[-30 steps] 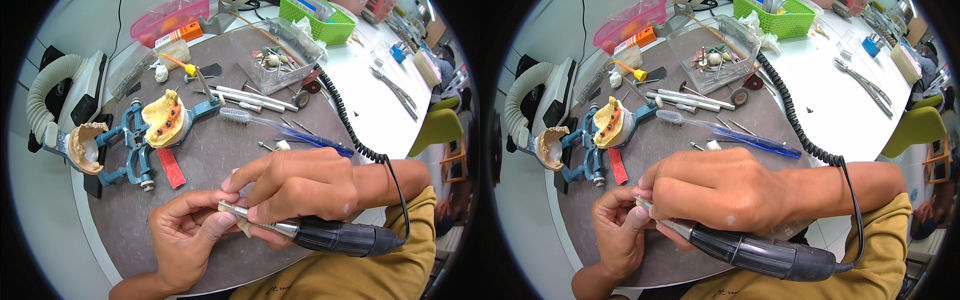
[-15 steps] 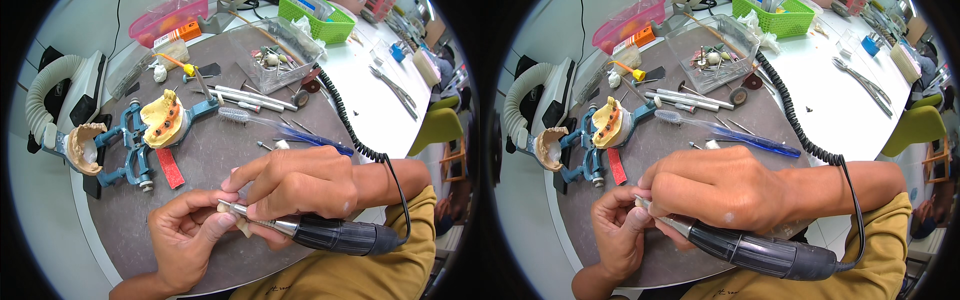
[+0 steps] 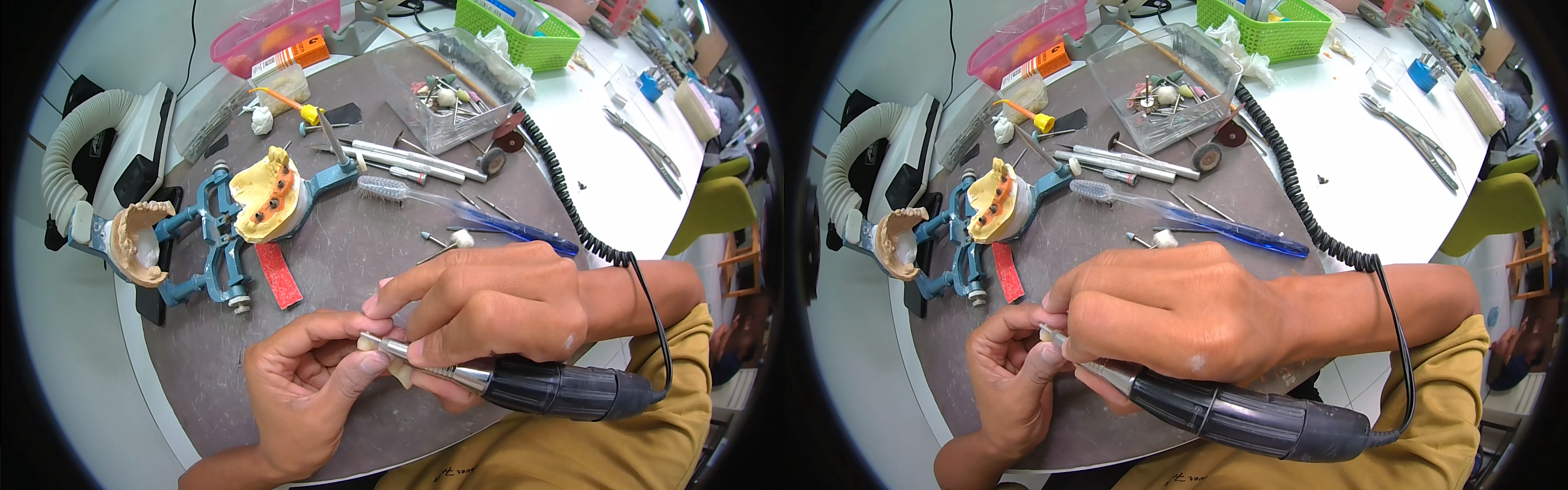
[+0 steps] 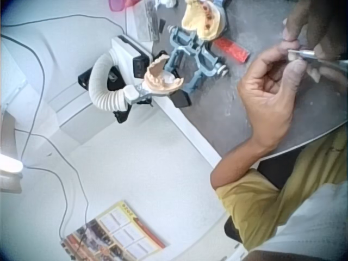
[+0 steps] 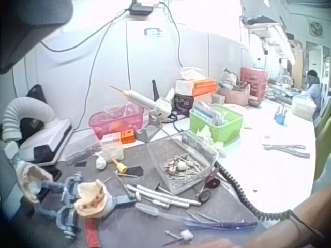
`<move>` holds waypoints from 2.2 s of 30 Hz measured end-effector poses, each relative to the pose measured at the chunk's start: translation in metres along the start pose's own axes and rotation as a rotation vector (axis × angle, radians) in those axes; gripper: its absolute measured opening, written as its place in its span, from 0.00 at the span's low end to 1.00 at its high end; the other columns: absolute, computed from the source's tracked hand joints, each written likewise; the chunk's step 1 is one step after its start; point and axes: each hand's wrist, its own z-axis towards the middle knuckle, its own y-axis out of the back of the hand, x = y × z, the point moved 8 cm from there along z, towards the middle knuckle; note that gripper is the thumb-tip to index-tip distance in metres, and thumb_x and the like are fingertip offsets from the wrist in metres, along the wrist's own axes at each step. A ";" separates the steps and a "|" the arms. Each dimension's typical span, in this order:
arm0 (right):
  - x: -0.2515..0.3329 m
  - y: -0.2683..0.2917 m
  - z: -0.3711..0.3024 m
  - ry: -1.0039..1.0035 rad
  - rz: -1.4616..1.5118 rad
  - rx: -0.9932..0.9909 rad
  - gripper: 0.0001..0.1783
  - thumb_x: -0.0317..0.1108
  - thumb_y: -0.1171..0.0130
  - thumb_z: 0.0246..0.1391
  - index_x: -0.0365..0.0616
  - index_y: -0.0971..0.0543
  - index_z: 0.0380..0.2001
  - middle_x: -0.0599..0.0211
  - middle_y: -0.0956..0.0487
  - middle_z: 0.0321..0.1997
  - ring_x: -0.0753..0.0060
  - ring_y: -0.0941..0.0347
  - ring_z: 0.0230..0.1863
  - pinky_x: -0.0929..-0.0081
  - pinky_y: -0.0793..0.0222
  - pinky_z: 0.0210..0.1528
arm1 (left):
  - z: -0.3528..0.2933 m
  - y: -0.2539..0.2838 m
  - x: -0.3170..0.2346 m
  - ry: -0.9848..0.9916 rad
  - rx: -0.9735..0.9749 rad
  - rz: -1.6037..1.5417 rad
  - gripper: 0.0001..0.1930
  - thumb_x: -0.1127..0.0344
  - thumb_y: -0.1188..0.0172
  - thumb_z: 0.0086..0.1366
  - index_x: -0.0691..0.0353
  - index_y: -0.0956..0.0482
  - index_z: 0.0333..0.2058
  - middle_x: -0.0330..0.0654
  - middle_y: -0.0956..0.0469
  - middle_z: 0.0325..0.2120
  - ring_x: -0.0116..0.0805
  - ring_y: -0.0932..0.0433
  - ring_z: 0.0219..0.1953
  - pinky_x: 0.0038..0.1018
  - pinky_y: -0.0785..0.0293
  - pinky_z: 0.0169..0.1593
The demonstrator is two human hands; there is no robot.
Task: The person cleans a dental bridge with a brush and grinds its inner and outer surfaces using a rotary tool.
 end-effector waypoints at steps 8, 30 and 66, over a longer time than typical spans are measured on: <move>0.000 0.001 0.000 0.000 0.005 -0.005 0.13 0.21 0.28 0.42 0.38 0.24 0.29 0.61 0.19 0.27 0.52 0.15 0.39 0.66 0.15 0.38 | 0.000 -0.001 0.001 0.002 0.012 -0.010 0.11 0.81 0.40 0.66 0.75 0.23 0.47 0.55 0.19 0.44 0.37 0.18 0.48 0.30 0.19 0.54; -0.019 0.035 0.006 -0.243 0.125 -0.162 0.13 0.25 0.33 0.50 0.35 0.27 0.35 0.57 0.21 0.32 0.60 0.17 0.40 0.67 0.19 0.44 | -0.001 0.002 -0.007 -0.145 -0.042 0.110 0.09 0.80 0.38 0.63 0.67 0.27 0.41 0.44 0.21 0.32 0.36 0.16 0.40 0.32 0.17 0.47; -0.033 0.169 -0.091 -0.866 -0.897 0.216 0.25 0.44 0.30 0.51 0.37 0.18 0.47 0.61 0.22 0.23 0.72 0.28 0.22 0.72 0.31 0.28 | 0.018 -0.010 -0.013 0.106 -0.059 0.265 0.18 0.75 0.39 0.66 0.71 0.26 0.53 0.47 0.19 0.40 0.35 0.17 0.42 0.29 0.17 0.48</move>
